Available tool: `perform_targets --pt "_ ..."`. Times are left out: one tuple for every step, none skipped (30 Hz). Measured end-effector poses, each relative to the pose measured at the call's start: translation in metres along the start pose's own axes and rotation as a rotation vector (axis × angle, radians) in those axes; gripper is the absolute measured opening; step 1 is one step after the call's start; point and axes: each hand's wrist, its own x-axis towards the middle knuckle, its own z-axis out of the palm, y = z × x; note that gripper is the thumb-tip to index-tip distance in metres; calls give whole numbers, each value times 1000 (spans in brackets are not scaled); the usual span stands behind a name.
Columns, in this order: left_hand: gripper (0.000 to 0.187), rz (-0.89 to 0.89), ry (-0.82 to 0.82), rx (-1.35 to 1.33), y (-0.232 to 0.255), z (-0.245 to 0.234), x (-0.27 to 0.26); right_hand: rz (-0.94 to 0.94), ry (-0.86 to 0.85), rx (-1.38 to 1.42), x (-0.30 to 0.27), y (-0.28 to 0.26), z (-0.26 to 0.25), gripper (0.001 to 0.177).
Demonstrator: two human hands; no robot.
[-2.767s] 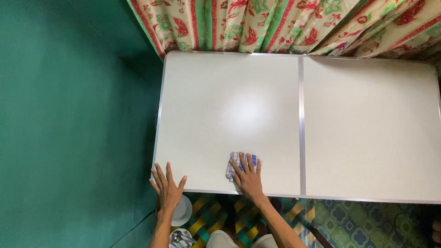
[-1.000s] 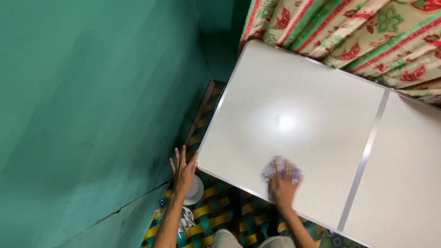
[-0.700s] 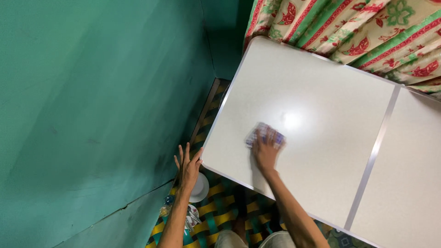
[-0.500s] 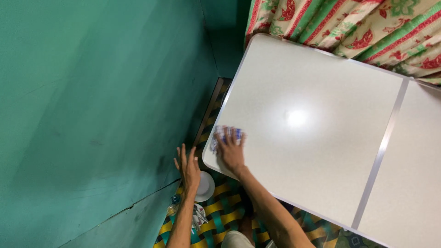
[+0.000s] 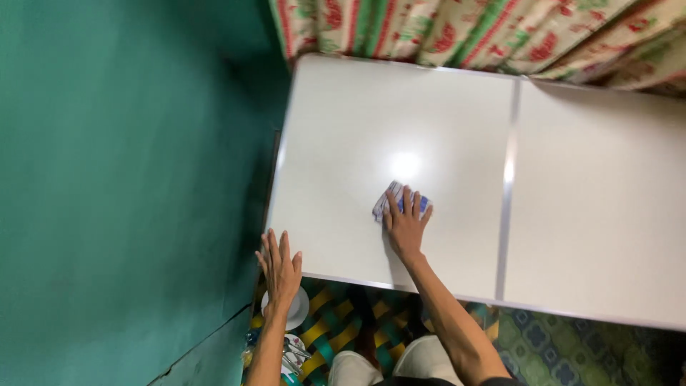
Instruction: The person wipes the surface of a white folding table using a blue and white checkered cloth. The person moves the cloth across the table in repeated strokes, covering different areas of the tabletop.
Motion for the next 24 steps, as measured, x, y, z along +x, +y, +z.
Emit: perform_targets --pt "61 20 -12 -4 3 11 -1 22 1 -8 -8 0 4 54" --pt "69 5 -49 19 6 18 4 0 -8 -21 -10 -1 5 53" --pt "78 -9 -85 42 11 26 9 -21 -17 -34 -11 -2 6 52" --pt "78 13 -90 39 16 32 10 -2 -10 -42 -25 -4 -7 52" --pt "87 -27 -88 28 20 39 9 -183 -139 43 -39 -6 -21 47" --pt "96 -66 -83 16 24 45 11 -364 -264 127 -51 -10 -35 43" --pt "96 -42 -86 11 20 51 13 -344 -254 118 -69 3 -48 43" --pt "102 -27 -39 84 16 58 14 -429 -207 209 -86 15 -60 47" --pt "109 -11 9 155 12 65 15 -515 -159 299 -104 27 -71 52" --pt "109 2 8 150 13 67 15 -505 -154 291 -112 49 -71 52" --pt "108 8 26 136 13 69 14 -451 -58 243 -122 71 -71 53" --pt "108 13 41 127 11 69 14 -397 35 199 -132 91 -70 56" --pt "108 25 38 126 11 70 15 -386 39 195 -131 113 -71 56" --pt "110 15 22 134 11 71 17 -272 15 144 -127 135 -70 57" --pt "111 4 6 143 10 72 18 -159 -8 95 -124 156 -69 57" --pt "111 4 4 148 13 72 16 -157 -10 99 -113 164 -67 57" --pt "108 7 10 151 16 71 15 -50 37 59 -102 173 -65 57" --pt "105 10 18 157 20 69 14 55 85 21 -89 180 -64 56" --pt "105 9 20 163 30 68 14 56 85 28 -76 175 -58 56" --pt "102 -4 -21 173 38 67 14 125 1 71 -63 170 -52 58" --pt "99 -17 -61 183 46 66 14 193 -84 115 -50 163 -46 60" --pt "99 -19 -59 185 55 68 13 191 -83 117 -51 148 -45 60" --pt "98 8 -33 166 64 71 12 43 -49 120 -52 134 -45 60" --pt "97 37 -3 144 75 75 14 -106 -11 120 -50 120 -44 59"
